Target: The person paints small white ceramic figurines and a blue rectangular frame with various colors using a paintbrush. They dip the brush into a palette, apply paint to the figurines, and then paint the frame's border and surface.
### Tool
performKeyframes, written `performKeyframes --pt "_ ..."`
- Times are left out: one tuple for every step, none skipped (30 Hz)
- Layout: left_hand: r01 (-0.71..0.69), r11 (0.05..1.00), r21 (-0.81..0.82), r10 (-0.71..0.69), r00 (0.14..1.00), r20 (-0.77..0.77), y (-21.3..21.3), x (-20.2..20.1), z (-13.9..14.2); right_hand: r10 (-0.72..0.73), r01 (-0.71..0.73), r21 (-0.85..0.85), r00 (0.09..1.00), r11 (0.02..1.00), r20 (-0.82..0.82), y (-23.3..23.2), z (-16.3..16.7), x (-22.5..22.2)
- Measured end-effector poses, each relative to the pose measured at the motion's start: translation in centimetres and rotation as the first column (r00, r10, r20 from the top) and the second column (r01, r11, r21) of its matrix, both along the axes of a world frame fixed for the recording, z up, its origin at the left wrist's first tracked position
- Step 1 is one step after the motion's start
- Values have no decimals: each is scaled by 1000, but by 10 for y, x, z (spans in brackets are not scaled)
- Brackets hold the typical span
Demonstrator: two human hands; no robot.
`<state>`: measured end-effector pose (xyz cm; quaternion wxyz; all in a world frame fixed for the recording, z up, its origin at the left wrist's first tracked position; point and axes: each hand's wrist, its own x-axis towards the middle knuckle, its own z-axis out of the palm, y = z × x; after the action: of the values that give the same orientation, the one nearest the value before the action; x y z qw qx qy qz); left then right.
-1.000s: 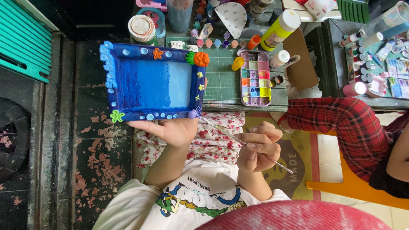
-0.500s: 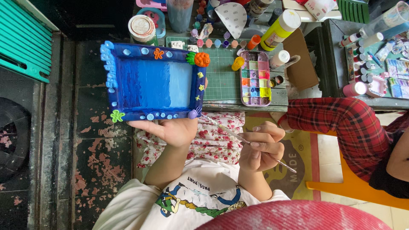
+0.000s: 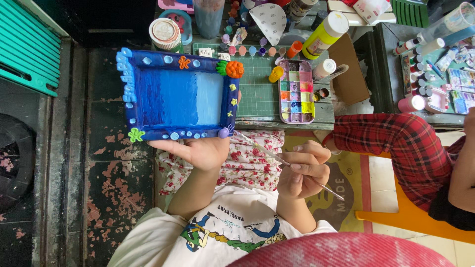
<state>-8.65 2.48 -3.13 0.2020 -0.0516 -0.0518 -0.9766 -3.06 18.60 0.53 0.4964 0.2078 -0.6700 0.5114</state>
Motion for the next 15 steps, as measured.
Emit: performKeyframes --pt "5 1000 -9 -5 1000 -13 0 0 0 -4 4 1 1000 1000 -4 0 0 0" --pt "11 1000 -18 -11 1000 -27 0 0 1 3 -3 2 1000 1000 0 0 0 0" --pt "17 999 -27 -18 999 -41 0 0 1 9 -9 2 1000 1000 4 0 1 0" --pt "17 999 -33 -18 999 -40 0 0 2 16 -16 2 1000 1000 9 0 1 0" --pt "17 999 -38 -19 999 -39 0 0 3 11 -11 -1 1000 1000 2 0 1 0" --pt "17 999 -44 -19 999 -38 0 0 3 7 -7 -5 1000 1000 -4 0 1 -1" --pt "7 999 -39 -8 1000 -29 0 0 4 2 -2 -9 1000 1000 -10 1 1 -1" --pt "-2 999 -33 1 1000 -20 0 0 5 4 -4 -3 1000 1000 -7 0 1 0" --pt "-11 1000 -28 11 1000 -11 0 0 5 5 -5 3 1000 1000 -5 0 1 0" --pt "4 999 -44 -6 999 -36 0 0 6 6 -6 9 1000 1000 -2 0 2 0" --pt "19 998 -59 -23 998 -61 0 0 6 10 -10 6 1000 1000 -4 1 2 1" --pt "33 997 -75 -39 996 -85 0 0 6 15 -15 4 1000 1000 -6 1 2 1" --pt "22 997 -75 -28 997 -73 0 0 6 19 -19 2 1000 1000 -8 1 2 2" --pt "12 997 -74 -17 998 -60 0 -1 6 20 -20 3 1000 1000 -9 1 3 2" --pt "2 997 -74 -6 999 -48 1 -1 6 21 -21 3 1000 1000 -10 1 3 1"
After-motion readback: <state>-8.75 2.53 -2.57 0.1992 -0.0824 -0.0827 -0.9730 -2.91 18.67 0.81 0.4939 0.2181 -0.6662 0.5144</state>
